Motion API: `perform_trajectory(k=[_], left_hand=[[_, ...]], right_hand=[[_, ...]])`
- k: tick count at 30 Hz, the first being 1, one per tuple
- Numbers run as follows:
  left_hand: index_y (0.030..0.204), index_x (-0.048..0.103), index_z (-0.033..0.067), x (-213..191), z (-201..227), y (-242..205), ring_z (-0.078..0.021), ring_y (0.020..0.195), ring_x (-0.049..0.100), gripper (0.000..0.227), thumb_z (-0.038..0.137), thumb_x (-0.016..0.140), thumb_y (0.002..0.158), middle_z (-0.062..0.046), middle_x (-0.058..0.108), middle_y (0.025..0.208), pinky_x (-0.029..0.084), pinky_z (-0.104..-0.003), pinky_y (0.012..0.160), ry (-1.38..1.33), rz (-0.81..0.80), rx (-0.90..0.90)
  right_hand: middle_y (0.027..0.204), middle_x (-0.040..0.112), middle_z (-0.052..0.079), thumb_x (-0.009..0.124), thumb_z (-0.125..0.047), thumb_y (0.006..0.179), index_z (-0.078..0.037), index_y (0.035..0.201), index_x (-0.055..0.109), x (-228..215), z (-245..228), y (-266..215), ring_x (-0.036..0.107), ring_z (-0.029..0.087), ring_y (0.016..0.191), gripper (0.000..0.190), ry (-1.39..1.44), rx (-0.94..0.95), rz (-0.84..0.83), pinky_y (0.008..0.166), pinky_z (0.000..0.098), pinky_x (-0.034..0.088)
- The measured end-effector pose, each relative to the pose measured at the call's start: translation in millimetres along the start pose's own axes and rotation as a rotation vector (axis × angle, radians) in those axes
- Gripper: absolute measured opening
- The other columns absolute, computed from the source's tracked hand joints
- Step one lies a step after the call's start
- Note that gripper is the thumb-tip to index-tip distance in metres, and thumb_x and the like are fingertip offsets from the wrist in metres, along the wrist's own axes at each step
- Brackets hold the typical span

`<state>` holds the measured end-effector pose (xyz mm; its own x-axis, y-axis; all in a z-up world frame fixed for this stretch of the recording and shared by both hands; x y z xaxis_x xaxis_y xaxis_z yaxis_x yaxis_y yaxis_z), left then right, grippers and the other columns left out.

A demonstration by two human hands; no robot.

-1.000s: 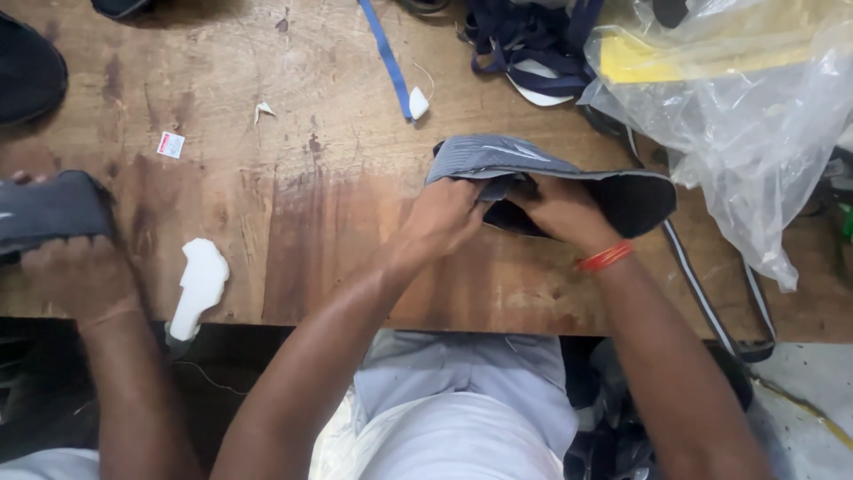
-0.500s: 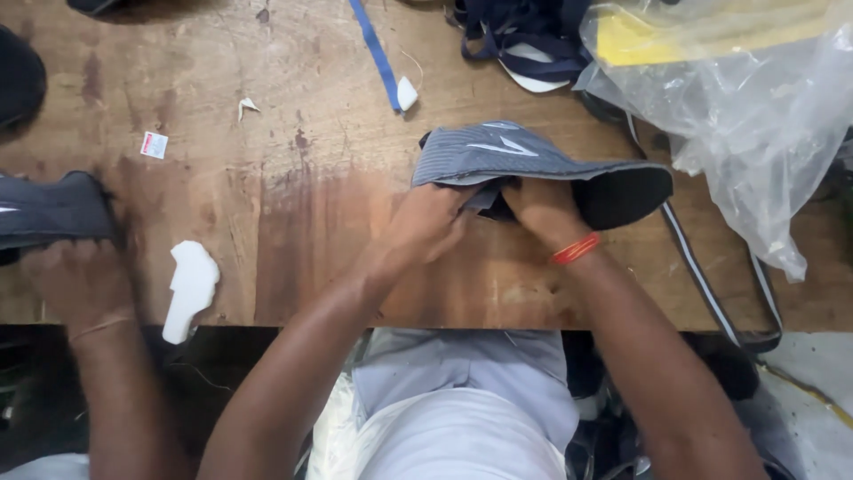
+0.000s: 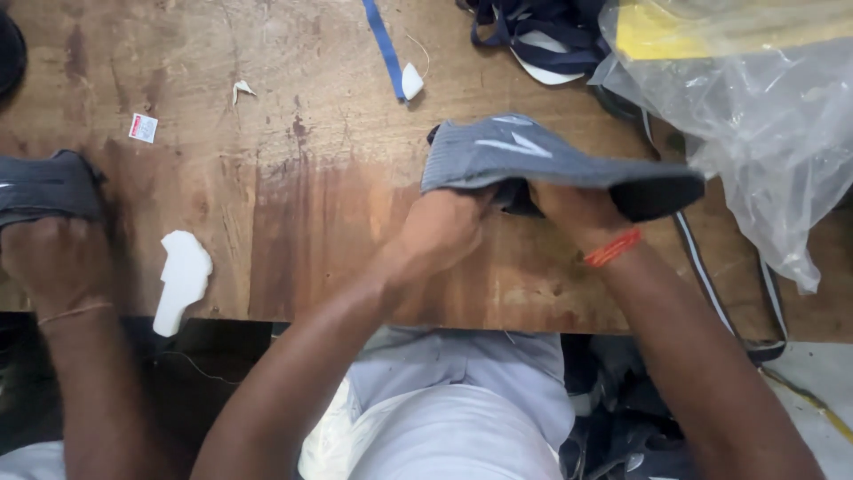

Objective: Assembling shoe uppers by inserting foam padding components into the fabric shells.

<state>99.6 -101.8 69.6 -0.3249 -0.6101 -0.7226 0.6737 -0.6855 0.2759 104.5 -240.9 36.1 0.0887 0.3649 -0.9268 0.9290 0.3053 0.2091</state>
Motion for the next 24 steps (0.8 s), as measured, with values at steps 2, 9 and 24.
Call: perform_trajectory(k=[2, 9, 24], left_hand=[[0.140, 0.056, 0.0017, 27.9, -11.7, -9.1, -0.0448, 0.110, 0.062, 0.045, 0.012, 0.047, 0.097, -0.027, 0.063, 0.127, 0.049, -0.051, 0.092, 0.026, -0.182, -0.187], [0.132, 0.058, -0.0022, 47.5, 7.1, -6.6, -0.0349, 0.124, 0.060, 0.045, 0.016, 0.053, 0.092, -0.023, 0.065, 0.132, 0.047, -0.044, 0.105, 0.532, -0.072, 0.080], [0.138, 0.047, -0.0140, 23.3, 33.1, -14.5, -0.0317, 0.082, 0.072, 0.069, 0.034, 0.064, 0.092, -0.020, 0.072, 0.088, 0.055, -0.041, 0.076, 0.252, -0.124, 0.094]], right_hand=[[0.132, 0.068, 0.018, 0.062, -0.014, 0.103, -0.007, 0.135, 0.066, -23.7, -23.0, -9.3, 0.068, 0.037, 0.117, 0.033, -0.159, -0.126, 0.191, 0.098, 0.0452, 0.055], [0.134, 0.068, 0.018, 0.059, -0.015, 0.109, -0.005, 0.136, 0.065, -47.8, -41.5, -12.2, 0.067, 0.036, 0.118, 0.030, -0.055, 0.002, 0.193, 0.097, 0.0431, 0.055], [0.139, 0.060, 0.024, 0.053, -0.022, 0.107, 0.000, 0.135, 0.061, -28.9, -30.1, -30.1, 0.055, 0.045, 0.130, 0.037, 0.049, 0.181, -0.125, 0.112, 0.0515, 0.041]])
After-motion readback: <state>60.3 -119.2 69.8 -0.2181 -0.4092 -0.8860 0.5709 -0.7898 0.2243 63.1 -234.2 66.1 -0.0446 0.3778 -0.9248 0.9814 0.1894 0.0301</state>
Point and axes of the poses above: each hand's wrist, its own y-axis towards the middle knuckle, its own x-axis out of the palm, z = x × y, the point moved 10 cm from there along y, towards the middle knuckle
